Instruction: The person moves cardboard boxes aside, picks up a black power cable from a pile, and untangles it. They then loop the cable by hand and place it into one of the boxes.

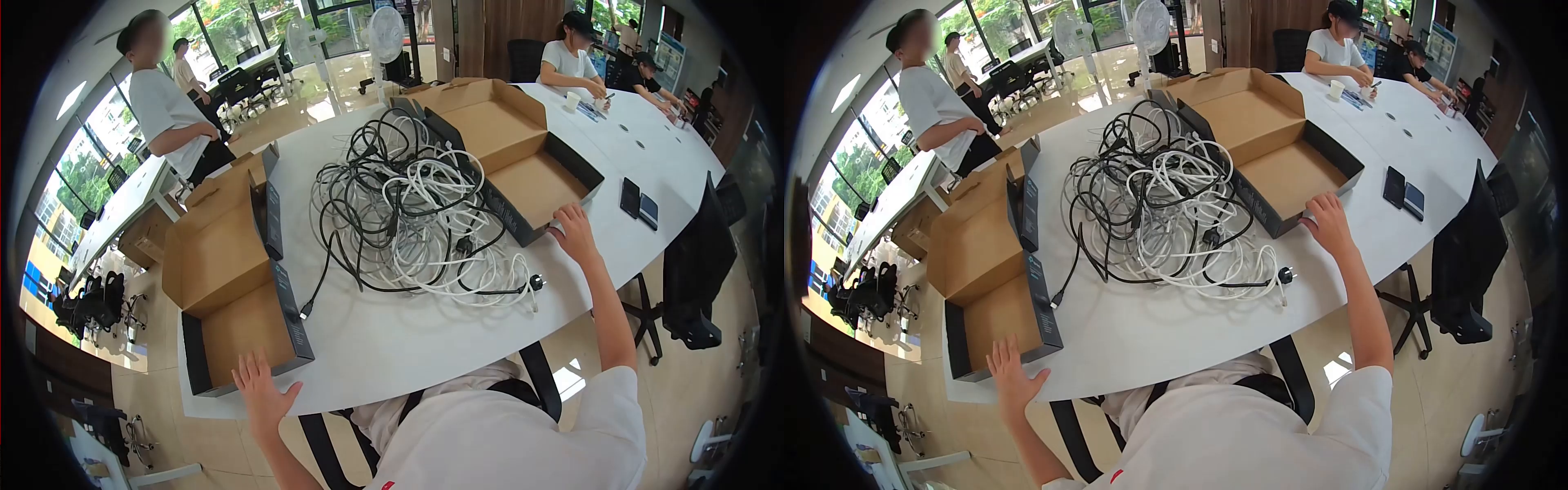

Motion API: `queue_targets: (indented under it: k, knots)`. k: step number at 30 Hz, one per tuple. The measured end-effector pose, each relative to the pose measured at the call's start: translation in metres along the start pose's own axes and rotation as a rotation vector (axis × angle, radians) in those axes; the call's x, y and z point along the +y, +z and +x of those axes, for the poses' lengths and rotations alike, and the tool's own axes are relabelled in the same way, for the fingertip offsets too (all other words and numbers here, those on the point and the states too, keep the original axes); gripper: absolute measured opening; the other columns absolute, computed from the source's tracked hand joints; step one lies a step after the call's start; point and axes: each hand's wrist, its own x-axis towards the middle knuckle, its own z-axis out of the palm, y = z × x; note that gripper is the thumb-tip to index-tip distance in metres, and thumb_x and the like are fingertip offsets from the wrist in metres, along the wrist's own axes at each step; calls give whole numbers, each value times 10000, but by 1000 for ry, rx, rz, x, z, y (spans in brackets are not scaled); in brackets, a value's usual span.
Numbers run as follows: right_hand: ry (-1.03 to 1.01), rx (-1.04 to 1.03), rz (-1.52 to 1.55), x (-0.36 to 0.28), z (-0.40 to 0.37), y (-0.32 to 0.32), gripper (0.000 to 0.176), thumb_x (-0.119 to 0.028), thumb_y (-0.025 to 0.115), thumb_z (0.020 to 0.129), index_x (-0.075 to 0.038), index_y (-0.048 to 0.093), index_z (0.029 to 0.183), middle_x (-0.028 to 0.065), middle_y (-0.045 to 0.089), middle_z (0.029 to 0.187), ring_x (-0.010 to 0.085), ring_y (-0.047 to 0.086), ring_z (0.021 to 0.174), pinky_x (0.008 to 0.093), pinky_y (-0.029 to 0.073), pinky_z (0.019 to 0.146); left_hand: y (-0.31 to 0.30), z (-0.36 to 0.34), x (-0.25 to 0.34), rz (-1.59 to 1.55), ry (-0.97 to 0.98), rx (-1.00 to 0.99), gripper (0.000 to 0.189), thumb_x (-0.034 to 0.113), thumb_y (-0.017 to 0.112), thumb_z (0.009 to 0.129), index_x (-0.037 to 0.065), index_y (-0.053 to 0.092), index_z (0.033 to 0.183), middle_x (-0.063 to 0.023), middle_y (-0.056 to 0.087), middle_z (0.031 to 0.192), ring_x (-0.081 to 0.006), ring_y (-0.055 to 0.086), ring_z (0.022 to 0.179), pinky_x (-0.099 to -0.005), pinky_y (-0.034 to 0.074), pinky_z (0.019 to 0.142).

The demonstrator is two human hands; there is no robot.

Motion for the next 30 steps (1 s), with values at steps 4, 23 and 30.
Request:
queue_targets:
  k: [4, 23, 30]
  knots:
    - [-56, 69, 4, -7, -20, 6, 294, -137, 745, 674, -61, 563, 892, 81, 535, 946, 301, 496, 971, 425, 392, 864, 29, -8, -21, -112, -96, -21, 335, 162, 762, 674, 58, 619, 958, -113, 619, 916, -304, 554, 925, -436, 376, 898]
    - [-150, 148, 47, -38, -26, -41, 253, -108, 726, 695, -58, 573, 891, 60, 534, 884, 284, 493, 902, 403, 384, 818, 34, -12, -8, -118, -138, 114, 224, 137, 778, 669, 47, 619, 798, -83, 625, 808, -278, 571, 841, -386, 386, 810]
    - [-46, 189, 0, -55, -67, -43, 272, -95, 736, 668, -55, 581, 888, 62, 533, 891, 280, 497, 893, 404, 388, 790, 29, -12, 13, -109, -212, 99, 234, 178, 775, 680, 29, 638, 797, -116, 645, 802, -306, 588, 809, -392, 401, 749]
